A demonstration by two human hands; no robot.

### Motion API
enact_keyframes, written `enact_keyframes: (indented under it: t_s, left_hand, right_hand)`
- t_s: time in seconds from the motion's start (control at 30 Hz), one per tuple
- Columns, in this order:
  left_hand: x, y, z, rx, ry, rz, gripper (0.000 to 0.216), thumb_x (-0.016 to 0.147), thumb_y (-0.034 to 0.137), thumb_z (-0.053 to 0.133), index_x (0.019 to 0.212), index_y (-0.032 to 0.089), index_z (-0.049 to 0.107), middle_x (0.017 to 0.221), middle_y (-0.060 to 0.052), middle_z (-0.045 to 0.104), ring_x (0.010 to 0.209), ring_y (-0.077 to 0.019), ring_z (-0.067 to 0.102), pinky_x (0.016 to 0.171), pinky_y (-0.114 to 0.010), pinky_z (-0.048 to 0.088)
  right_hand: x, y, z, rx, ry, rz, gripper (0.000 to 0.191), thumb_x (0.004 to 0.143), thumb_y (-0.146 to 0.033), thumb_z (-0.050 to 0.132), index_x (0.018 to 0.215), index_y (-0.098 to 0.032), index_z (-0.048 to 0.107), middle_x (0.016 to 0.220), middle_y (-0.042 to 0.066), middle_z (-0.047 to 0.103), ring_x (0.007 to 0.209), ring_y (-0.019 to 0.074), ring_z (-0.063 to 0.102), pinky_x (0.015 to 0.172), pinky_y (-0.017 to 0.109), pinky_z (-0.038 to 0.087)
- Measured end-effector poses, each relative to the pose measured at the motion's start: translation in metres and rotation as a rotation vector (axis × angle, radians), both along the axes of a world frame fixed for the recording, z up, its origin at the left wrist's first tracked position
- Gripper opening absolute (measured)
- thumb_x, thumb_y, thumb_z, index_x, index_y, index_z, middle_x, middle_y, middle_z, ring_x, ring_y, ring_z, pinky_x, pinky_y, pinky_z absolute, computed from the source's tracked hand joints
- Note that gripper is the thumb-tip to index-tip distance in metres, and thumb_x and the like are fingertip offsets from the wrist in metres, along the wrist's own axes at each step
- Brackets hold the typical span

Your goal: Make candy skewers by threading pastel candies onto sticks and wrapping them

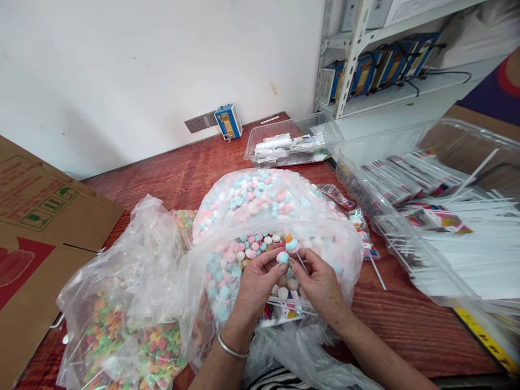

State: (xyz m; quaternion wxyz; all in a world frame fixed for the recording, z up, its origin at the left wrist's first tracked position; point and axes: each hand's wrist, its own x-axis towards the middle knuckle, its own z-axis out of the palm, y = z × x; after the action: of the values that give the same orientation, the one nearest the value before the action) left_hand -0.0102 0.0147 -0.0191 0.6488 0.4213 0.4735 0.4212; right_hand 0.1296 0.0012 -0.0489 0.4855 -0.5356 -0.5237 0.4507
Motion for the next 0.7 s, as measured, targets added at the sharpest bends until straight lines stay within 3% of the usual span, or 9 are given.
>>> enact_keyframes:
  t_s: [0.17,0.33,0.57,0.7]
  left_hand:
    - [-0.004,0.005,-0.009,-0.053,0.012,0.143,0.037,0.076,0.038,0.075,0.107,0.018,0.074,0.101,-0.007,0.075,0.082,-0.0158,0.066,0.078,-0.028,0.052]
    - [-0.014,0.012,-0.021,-0.045,-0.017,0.328,0.038,0.073,0.036,0.076,0.106,0.018,0.074,0.096,-0.006,0.074,0.078,-0.0151,0.066,0.077,-0.029,0.053]
    - [-0.012,0.011,-0.020,0.006,0.016,0.334,0.038,0.074,0.036,0.076,0.107,0.019,0.074,0.084,-0.002,0.072,0.070,-0.0114,0.060,0.067,-0.023,0.050]
    - [-0.010,0.010,-0.016,-0.004,0.048,0.342,0.039,0.073,0.036,0.076,0.107,0.017,0.073,0.079,-0.002,0.069,0.069,-0.0119,0.059,0.063,-0.023,0.050]
  right_hand:
    - [0.006,-0.009,0.011,-0.025,-0.085,0.031,0.025,0.096,-0.037,0.044,0.096,-0.020,0.062,0.084,0.003,0.067,0.079,0.0198,0.061,0.073,0.028,0.047]
    - [0.012,-0.028,0.026,-0.116,-0.188,0.298,0.032,0.097,-0.038,0.039,0.082,-0.019,0.060,0.071,0.001,0.062,0.065,0.0177,0.055,0.060,0.026,0.040]
    - [0.006,-0.033,0.026,-0.186,-0.085,0.329,0.034,0.096,-0.038,0.040,0.080,-0.019,0.062,0.071,0.000,0.058,0.065,0.0165,0.049,0.059,0.025,0.038]
    - [0.005,-0.033,0.024,-0.267,0.020,0.316,0.032,0.093,-0.040,0.041,0.080,-0.019,0.062,0.060,-0.003,0.046,0.052,0.0130,0.038,0.047,0.024,0.029]
